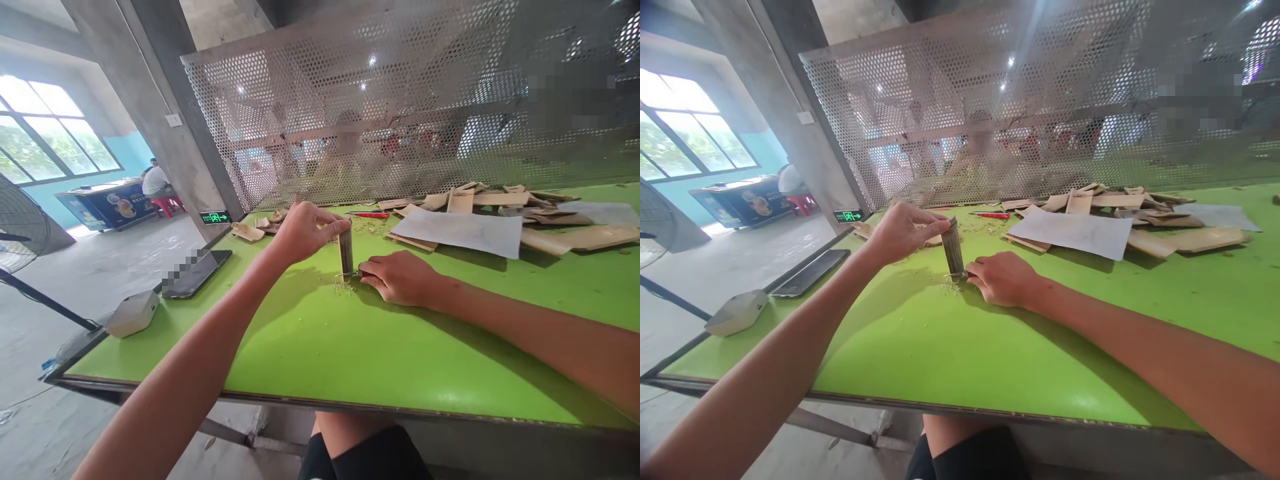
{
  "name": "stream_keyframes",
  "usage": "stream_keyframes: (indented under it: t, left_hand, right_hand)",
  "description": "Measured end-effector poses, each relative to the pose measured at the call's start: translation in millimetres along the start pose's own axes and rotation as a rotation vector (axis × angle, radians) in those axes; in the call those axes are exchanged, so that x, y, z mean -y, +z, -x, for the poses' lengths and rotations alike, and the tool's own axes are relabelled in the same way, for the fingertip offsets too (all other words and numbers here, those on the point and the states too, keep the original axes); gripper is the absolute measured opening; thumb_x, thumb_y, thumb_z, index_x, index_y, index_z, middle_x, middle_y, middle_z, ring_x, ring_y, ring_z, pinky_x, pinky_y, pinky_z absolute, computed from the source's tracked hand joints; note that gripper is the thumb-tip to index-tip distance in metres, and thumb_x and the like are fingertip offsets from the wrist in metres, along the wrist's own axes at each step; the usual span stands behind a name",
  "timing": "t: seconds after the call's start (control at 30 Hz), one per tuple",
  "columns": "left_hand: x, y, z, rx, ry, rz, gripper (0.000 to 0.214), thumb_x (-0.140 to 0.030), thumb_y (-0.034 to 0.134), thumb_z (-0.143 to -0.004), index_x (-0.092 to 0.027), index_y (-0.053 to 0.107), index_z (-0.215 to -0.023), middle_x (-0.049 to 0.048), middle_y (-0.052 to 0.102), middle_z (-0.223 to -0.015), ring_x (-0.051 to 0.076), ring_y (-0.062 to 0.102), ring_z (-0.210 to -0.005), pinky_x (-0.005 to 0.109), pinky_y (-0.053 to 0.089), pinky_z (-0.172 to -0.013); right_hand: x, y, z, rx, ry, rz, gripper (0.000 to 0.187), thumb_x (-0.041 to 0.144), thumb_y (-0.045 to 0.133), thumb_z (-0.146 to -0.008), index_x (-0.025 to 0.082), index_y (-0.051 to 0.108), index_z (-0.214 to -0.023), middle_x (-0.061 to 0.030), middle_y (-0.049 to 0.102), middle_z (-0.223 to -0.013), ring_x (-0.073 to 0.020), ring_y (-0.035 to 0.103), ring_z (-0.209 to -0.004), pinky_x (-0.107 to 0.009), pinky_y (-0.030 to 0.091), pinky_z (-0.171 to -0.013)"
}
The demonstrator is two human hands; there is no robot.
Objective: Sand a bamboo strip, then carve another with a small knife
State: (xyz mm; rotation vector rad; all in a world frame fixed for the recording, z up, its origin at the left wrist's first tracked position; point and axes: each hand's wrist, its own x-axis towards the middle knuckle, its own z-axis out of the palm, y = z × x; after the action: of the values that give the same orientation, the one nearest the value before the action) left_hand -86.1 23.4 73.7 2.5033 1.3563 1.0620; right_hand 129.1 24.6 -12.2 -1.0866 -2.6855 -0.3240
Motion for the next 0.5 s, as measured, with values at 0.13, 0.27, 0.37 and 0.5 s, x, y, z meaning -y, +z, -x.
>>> stream_keyframes:
  t: [0.13, 0.27, 0.37, 0.5]
  left_hand:
    - [3.3, 2.7, -0.2, -0.009, 0.004, 0.023, 0.024, -0.039, 0.065, -0.085, -0.023, 0.081, -0.091, 0.0066, 0.077, -0.102, 0.017, 0.068, -0.075, 0.028, 0.048, -0.063]
    - [3.5, 5.1, -1.0, -0.031, 0.012, 0.027, 0.027, -0.041, 0.065, -0.084, -0.021, 0.082, -0.09, 0.0086, 0.078, -0.098, 0.015, 0.062, -0.068, 0.027, 0.041, -0.057]
    - [1.1, 6.2, -3.7, -0.025, 0.025, 0.032, 0.03, -0.043, 0.064, -0.084, -0.019, 0.082, -0.087, 0.0111, 0.078, -0.09, 0.012, 0.052, -0.058, 0.028, 0.034, -0.053]
    - [-1.4, 7.2, -11.1, 0.0, 0.026, 0.037, 0.033, -0.046, 0.064, -0.083, -0.017, 0.081, -0.082, 0.0124, 0.075, -0.074, 0.011, 0.04, -0.053, 0.03, 0.026, -0.051]
  right_hand:
    - [-3.2, 5.1, 2.5, -0.007, -0.01, 0.038, 0.028, 0.035, 0.044, -0.098, 0.017, 0.067, -0.097, -0.0062, 0.071, -0.087, -0.0167, 0.057, -0.066, -0.032, 0.017, -0.058]
    - [-4.8, -4.8, -2.6, -0.084, 0.05, 0.049, 0.03, 0.038, 0.047, -0.097, 0.017, 0.064, -0.108, -0.0073, 0.073, -0.091, -0.0181, 0.057, -0.066, -0.031, 0.017, -0.057]
    - [-2.2, -15.0, -7.3, -0.162, 0.096, 0.101, 0.032, 0.038, 0.043, -0.098, 0.015, 0.063, -0.107, -0.0099, 0.072, -0.092, -0.0187, 0.057, -0.066, -0.031, 0.017, -0.057]
    - [1.2, -25.4, -10.4, -0.251, 0.178, 0.168, 0.035, 0.037, 0.038, -0.099, 0.013, 0.062, -0.107, -0.0111, 0.07, -0.093, -0.0181, 0.054, -0.064, -0.031, 0.015, -0.056]
